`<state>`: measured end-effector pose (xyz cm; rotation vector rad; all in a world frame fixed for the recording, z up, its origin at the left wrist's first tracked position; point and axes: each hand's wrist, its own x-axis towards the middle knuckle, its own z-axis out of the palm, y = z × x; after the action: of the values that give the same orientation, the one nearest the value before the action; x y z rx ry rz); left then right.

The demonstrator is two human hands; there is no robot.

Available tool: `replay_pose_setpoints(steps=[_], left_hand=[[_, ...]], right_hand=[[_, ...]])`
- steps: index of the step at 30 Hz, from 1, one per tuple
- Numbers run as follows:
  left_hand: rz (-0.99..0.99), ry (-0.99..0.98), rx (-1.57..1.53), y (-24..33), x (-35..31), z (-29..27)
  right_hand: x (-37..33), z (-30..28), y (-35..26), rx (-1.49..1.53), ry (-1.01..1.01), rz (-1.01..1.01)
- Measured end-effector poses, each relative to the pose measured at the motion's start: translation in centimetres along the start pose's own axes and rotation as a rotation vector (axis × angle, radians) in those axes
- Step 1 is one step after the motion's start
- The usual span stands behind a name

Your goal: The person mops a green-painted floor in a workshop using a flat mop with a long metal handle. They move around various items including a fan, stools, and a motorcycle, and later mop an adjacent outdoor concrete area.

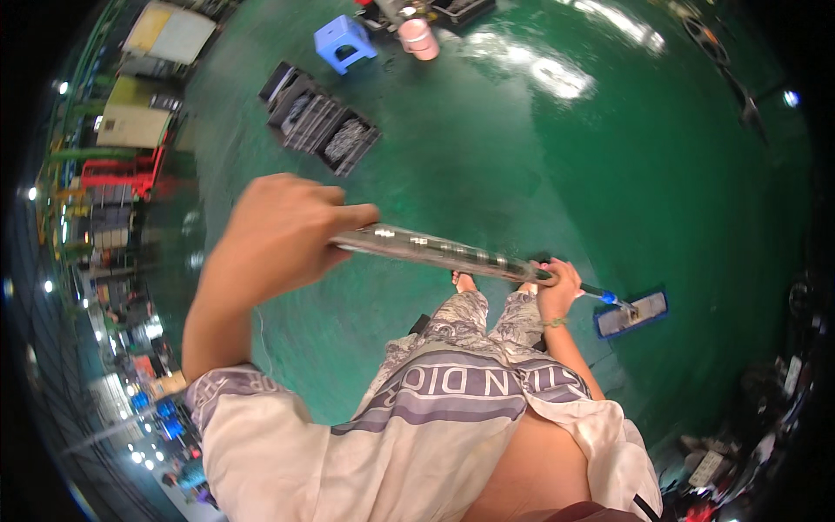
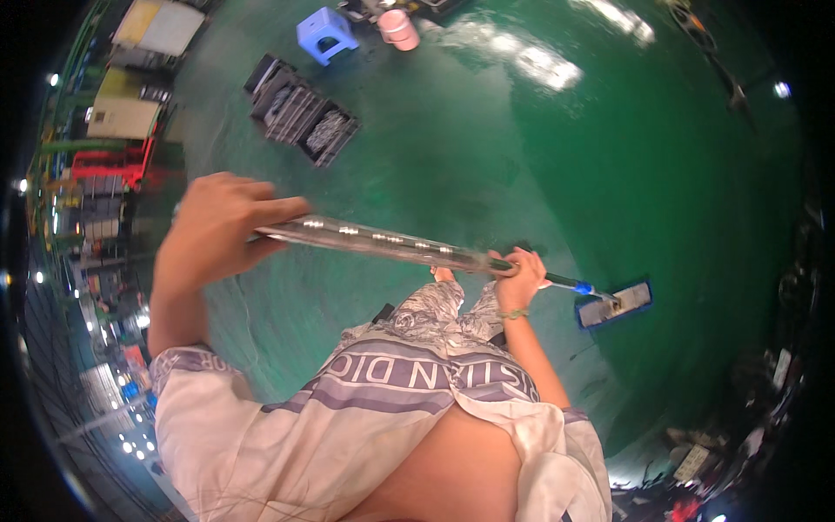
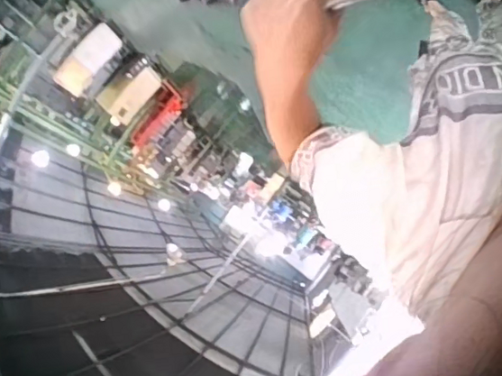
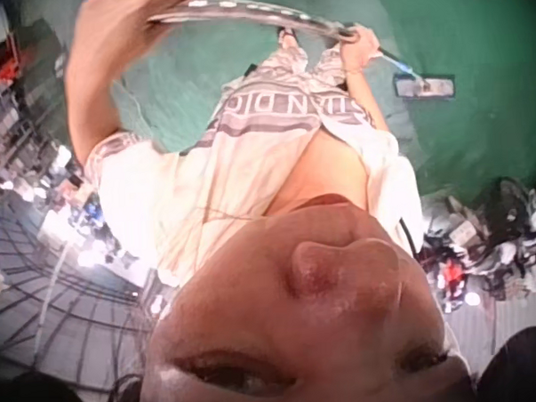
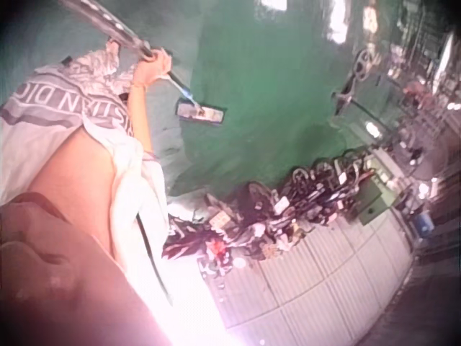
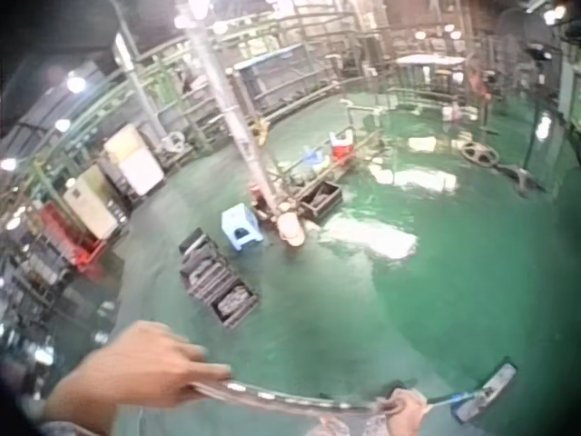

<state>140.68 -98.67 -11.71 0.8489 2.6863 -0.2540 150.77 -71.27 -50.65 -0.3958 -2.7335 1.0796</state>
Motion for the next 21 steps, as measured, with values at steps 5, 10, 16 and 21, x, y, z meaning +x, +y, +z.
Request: replay_pose_setpoints(steps=[5, 10, 16, 21], left_hand=[[-0.366, 0.039, 0.149, -0.5, -13.5, -4.3], [-0.519, 0.168, 0.288, -0.3, -18.8, -5.0], [-0.707, 0.153, 0.511, -1.5, -15.8, -2.6], [-0.636, 0.250, 0.628, -3.5, -7.1, 3.1]], right_hand=[[-1.2, 4.6, -14.8, 0.279, -0.131, -0.190], [1.3, 9.6, -23.5, 0.380, -0.108, -0.359], [11.3, 20.4, -29.0, 0.576, -0.271, -0.609], [23.4, 27.5, -25.3, 0.253, -0.478, -0.576]])
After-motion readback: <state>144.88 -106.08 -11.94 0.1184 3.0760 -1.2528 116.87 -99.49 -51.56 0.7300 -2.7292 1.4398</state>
